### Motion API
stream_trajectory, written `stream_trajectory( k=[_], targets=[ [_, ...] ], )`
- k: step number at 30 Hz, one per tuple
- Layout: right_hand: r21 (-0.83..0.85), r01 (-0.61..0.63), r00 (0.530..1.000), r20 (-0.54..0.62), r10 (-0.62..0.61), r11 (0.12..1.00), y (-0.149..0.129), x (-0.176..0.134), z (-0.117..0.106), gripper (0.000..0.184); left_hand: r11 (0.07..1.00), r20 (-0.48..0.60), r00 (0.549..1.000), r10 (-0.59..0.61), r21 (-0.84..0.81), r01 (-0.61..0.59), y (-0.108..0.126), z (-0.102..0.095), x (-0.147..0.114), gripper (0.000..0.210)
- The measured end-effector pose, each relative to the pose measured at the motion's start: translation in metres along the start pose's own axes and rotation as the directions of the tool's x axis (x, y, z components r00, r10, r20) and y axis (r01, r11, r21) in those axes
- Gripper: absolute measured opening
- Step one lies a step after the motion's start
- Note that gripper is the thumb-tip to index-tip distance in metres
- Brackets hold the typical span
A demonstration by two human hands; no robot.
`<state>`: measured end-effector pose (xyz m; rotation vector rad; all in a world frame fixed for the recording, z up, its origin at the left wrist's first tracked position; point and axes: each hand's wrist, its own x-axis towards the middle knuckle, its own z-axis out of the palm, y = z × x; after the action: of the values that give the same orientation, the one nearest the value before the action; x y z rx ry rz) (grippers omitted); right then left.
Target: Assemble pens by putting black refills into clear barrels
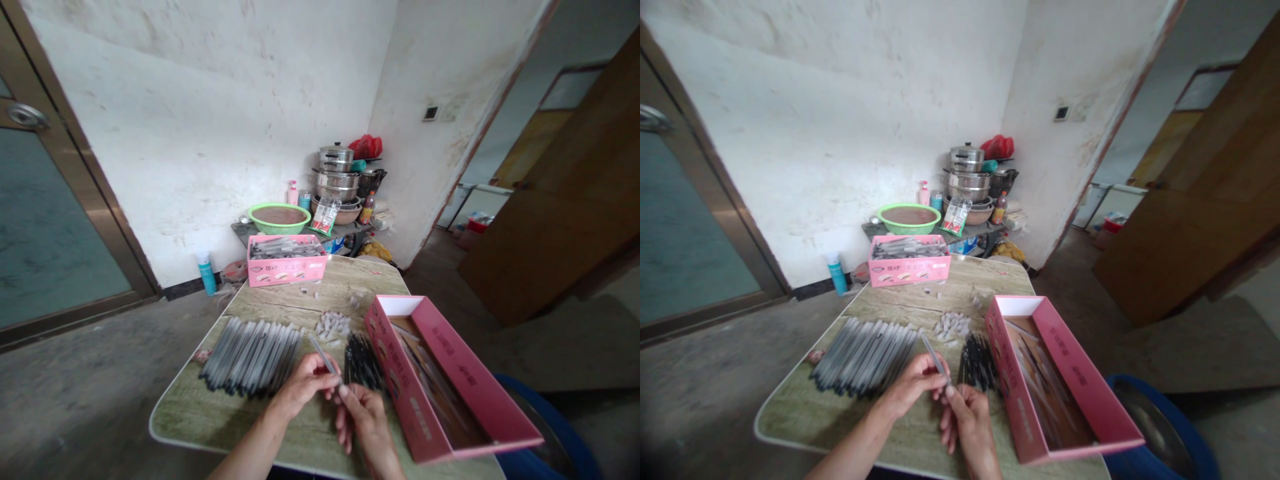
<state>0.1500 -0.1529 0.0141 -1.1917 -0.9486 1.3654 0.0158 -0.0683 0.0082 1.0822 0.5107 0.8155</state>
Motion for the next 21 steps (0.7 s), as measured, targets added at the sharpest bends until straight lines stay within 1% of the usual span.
stream_trajectory(
  k=[3,5,7,9,10,11,12,13,14,16,17,19,21],
  targets=[
    [0.031,-0.033,0.998,0.058,0.031,0.999,0.001,-0.002,0.001,0.051,1.000,0.045,0.999,-0.027,0.002,0.027,0.004,0.001,-0.003,0.025],
    [0.043,-0.027,0.998,0.052,0.025,0.999,0.001,-0.003,0.001,0.050,0.999,0.077,0.996,-0.035,0.026,0.033,0.009,0.001,-0.003,0.025],
    [0.045,-0.003,1.000,-0.019,0.003,0.999,0.002,-0.003,-0.001,0.048,0.994,0.095,0.995,-0.023,0.107,0.012,0.014,0.000,0.000,0.032],
    [0.055,0.016,0.990,-0.141,-0.008,0.998,0.002,-0.002,-0.005,0.049,0.959,0.051,0.998,0.031,0.280,-0.044,0.018,-0.001,0.008,0.043],
    [0.069,0.021,0.980,-0.200,-0.006,0.997,0.002,-0.001,-0.008,0.050,0.914,0.006,0.997,0.082,0.398,-0.078,0.019,-0.001,0.013,0.044],
    [0.085,0.024,0.969,-0.247,-0.002,0.996,0.003,0.000,-0.010,0.051,0.848,-0.067,0.986,0.156,0.521,-0.099,0.019,-0.002,0.020,0.040],
    [0.101,0.028,0.960,-0.281,0.002,0.995,0.003,0.000,-0.012,0.053,0.771,-0.117,0.967,0.228,0.628,-0.106,0.019,-0.002,0.027,0.033],
    [0.113,0.031,0.954,-0.301,0.004,0.993,0.002,0.001,-0.013,0.053,0.699,-0.139,0.947,0.290,0.707,-0.110,0.018,-0.002,0.035,0.026],
    [0.122,0.034,0.951,-0.310,0.005,0.992,0.002,0.001,-0.014,0.054,0.646,-0.139,0.934,0.330,0.755,-0.115,0.016,-0.001,0.042,0.020],
    [0.121,0.041,0.949,-0.315,0.000,0.992,0.001,-0.001,-0.014,0.054,0.593,-0.136,0.921,0.366,0.796,-0.118,0.011,0.001,0.056,0.014],
    [0.117,0.040,0.950,-0.312,-0.001,0.992,0.001,-0.002,-0.014,0.054,0.590,-0.142,0.917,0.373,0.799,-0.116,0.008,0.002,0.061,0.011],
    [0.103,0.034,0.953,-0.304,-0.001,0.994,0.001,-0.004,-0.014,0.054,0.607,-0.167,0.911,0.378,0.787,-0.107,0.003,0.004,0.069,0.008],
    [0.085,0.027,0.953,-0.304,0.000,0.996,0.001,-0.007,-0.015,0.054,0.628,-0.183,0.909,0.376,0.771,-0.104,-0.001,0.005,0.071,0.014]
  ],
)
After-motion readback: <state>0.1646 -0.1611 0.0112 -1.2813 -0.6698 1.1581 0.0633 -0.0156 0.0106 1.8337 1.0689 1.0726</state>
